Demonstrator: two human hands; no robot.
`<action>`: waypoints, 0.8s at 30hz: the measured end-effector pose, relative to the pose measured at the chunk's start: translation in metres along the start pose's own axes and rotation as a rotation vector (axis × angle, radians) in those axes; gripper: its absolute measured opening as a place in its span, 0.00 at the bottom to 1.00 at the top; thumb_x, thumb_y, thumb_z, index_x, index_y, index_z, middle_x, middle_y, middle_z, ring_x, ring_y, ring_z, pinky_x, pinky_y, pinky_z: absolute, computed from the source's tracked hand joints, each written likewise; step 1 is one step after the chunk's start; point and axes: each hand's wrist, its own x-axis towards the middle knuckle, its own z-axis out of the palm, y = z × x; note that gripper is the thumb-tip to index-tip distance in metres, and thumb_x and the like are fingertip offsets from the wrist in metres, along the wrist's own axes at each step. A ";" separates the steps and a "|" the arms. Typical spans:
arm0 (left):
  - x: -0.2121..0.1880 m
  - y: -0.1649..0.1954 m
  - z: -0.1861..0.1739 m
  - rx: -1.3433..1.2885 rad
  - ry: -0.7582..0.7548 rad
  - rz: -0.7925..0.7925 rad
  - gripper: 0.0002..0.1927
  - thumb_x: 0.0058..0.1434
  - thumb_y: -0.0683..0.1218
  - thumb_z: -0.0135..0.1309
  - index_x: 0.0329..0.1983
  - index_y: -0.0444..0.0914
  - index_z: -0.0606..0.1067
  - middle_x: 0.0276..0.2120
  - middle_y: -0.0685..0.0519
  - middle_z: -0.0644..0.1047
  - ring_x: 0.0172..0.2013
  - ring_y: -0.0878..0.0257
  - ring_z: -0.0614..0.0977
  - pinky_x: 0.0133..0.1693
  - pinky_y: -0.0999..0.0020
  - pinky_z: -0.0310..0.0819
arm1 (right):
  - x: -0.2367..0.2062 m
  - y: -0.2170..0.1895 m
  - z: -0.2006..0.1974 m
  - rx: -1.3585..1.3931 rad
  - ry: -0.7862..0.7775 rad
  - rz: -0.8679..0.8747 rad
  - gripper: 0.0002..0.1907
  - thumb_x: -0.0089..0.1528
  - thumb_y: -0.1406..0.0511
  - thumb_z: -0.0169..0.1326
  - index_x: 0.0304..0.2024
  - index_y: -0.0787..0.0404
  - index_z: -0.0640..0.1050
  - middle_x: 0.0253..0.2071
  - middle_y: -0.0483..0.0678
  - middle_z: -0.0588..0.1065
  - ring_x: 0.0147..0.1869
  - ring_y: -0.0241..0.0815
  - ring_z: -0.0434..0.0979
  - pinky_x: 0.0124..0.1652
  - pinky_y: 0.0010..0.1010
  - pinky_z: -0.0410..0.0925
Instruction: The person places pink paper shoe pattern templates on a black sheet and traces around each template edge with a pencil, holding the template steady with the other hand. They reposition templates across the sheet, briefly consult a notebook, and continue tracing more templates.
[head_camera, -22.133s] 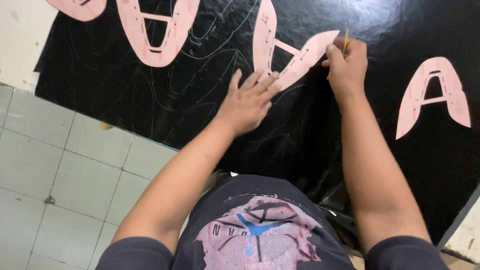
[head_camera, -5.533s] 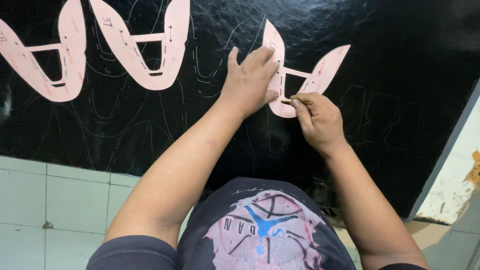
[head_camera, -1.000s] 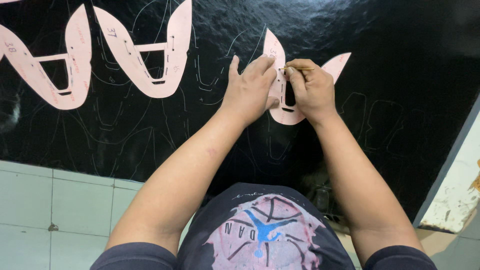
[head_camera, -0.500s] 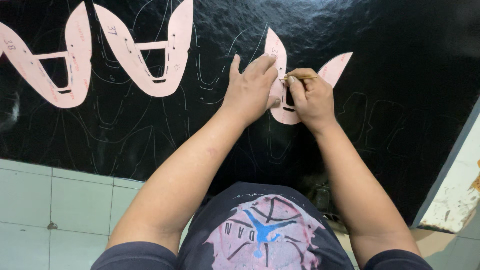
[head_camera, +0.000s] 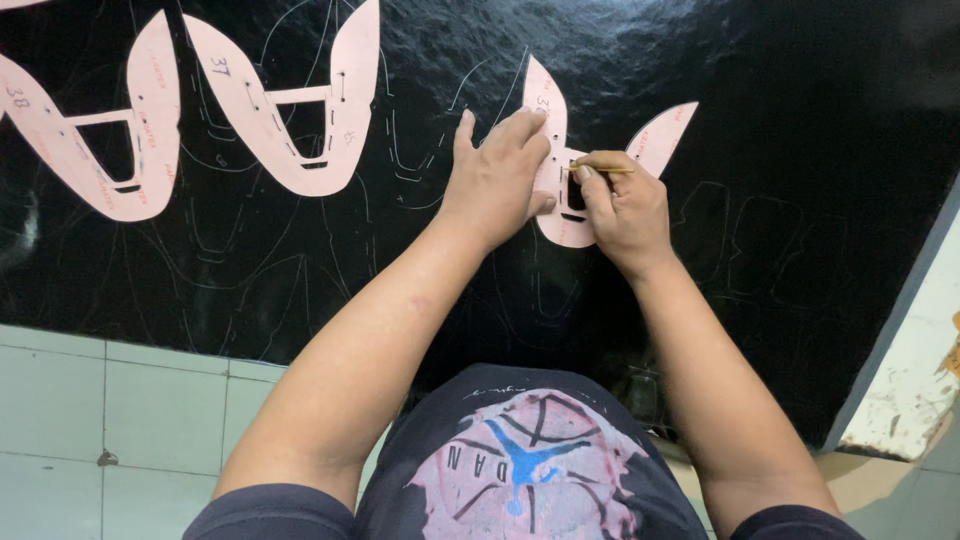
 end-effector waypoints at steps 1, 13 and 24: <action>0.001 0.000 0.001 -0.001 0.000 -0.002 0.32 0.48 0.54 0.71 0.53 0.41 0.72 0.64 0.53 0.68 0.67 0.58 0.65 0.65 0.29 0.46 | 0.000 -0.001 0.001 -0.026 0.005 -0.022 0.06 0.68 0.68 0.56 0.46 0.65 0.80 0.40 0.51 0.82 0.42 0.41 0.84 0.44 0.28 0.75; 0.001 0.002 -0.001 0.011 0.001 -0.001 0.33 0.47 0.54 0.70 0.54 0.41 0.71 0.62 0.53 0.68 0.67 0.58 0.66 0.65 0.29 0.46 | -0.014 -0.008 -0.007 -0.068 -0.045 -0.047 0.06 0.68 0.70 0.56 0.46 0.64 0.81 0.40 0.51 0.82 0.42 0.43 0.84 0.43 0.29 0.75; 0.000 0.001 0.001 -0.004 0.016 -0.001 0.32 0.47 0.54 0.70 0.53 0.41 0.72 0.63 0.54 0.68 0.67 0.58 0.66 0.65 0.30 0.46 | -0.024 -0.005 -0.006 -0.145 -0.039 -0.173 0.05 0.67 0.69 0.58 0.45 0.63 0.81 0.40 0.52 0.81 0.42 0.45 0.83 0.43 0.30 0.75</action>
